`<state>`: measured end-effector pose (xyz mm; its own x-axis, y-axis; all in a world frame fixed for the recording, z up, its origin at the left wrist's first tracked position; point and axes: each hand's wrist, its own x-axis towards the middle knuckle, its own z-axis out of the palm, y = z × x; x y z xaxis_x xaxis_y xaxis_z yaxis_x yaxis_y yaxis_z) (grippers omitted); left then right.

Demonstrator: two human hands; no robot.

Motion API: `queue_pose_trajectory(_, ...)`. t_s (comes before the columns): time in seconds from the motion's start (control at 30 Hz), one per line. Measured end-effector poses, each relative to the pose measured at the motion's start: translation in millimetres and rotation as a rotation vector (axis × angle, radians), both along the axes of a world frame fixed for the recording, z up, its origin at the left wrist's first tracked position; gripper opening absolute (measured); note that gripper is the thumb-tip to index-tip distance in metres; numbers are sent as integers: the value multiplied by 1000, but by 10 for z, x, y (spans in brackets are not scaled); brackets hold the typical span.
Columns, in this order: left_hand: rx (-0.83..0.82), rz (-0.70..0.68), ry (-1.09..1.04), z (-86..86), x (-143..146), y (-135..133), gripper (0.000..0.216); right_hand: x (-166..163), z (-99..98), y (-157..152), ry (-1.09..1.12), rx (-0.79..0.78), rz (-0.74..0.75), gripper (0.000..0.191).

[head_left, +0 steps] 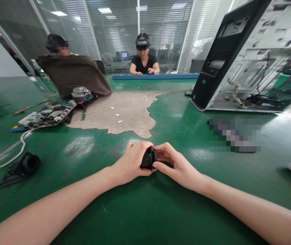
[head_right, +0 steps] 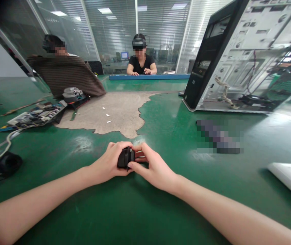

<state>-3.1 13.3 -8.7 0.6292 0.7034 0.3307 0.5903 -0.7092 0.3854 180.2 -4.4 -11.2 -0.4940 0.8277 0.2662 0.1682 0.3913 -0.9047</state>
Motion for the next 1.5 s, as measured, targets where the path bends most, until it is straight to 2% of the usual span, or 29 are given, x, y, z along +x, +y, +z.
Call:
queue_pose_trajectory(0.13,-19,-4,8,5,-1,1,57,30,11,-26,-27,106,-4,29)
queue_pose_trajectory(0.27,-17,5,-3,0,1,2,55,34,8,-28,-56,188,-45,19)
queue_pose_trajectory(0.53,-19,3,-11,-5,-2,4,55,-11,15,-18,-20,44,-2,28)
queue_pose_trajectory(0.67,-36,-1,-5,0,-6,7,58,17,28,-40,-73,171,-5,31)
queue_pose_trajectory(0.8,-23,-3,-9,-3,-7,5,56,37,22,-36,-111,250,-51,20)
queue_pose_trajectory(0.9,-10,5,-13,-10,-4,4,55,25,8,-21,-69,213,-64,24)
queue_pose_trajectory(1.0,-10,9,-8,-12,-2,5,56,5,-1,-14,-41,104,-38,34)
queue_pose_trajectory(1.07,-18,9,-7,-8,-3,5,56,-1,-1,-17,-46,60,-15,34)
queue_pose_trajectory(1.23,-30,0,-4,4,-7,3,57,12,4,-29,-56,163,-18,36)
queue_pose_trajectory(1.3,-25,-3,-6,4,-6,2,56,23,0,-27,-54,194,-24,31)
queue_pose_trajectory(1.4,-14,-2,-10,1,-3,2,56,31,-4,-21,-44,204,-34,21)
queue_pose_trajectory(1.5,-11,1,-11,-1,1,5,56,17,2,-24,-34,194,-54,27)
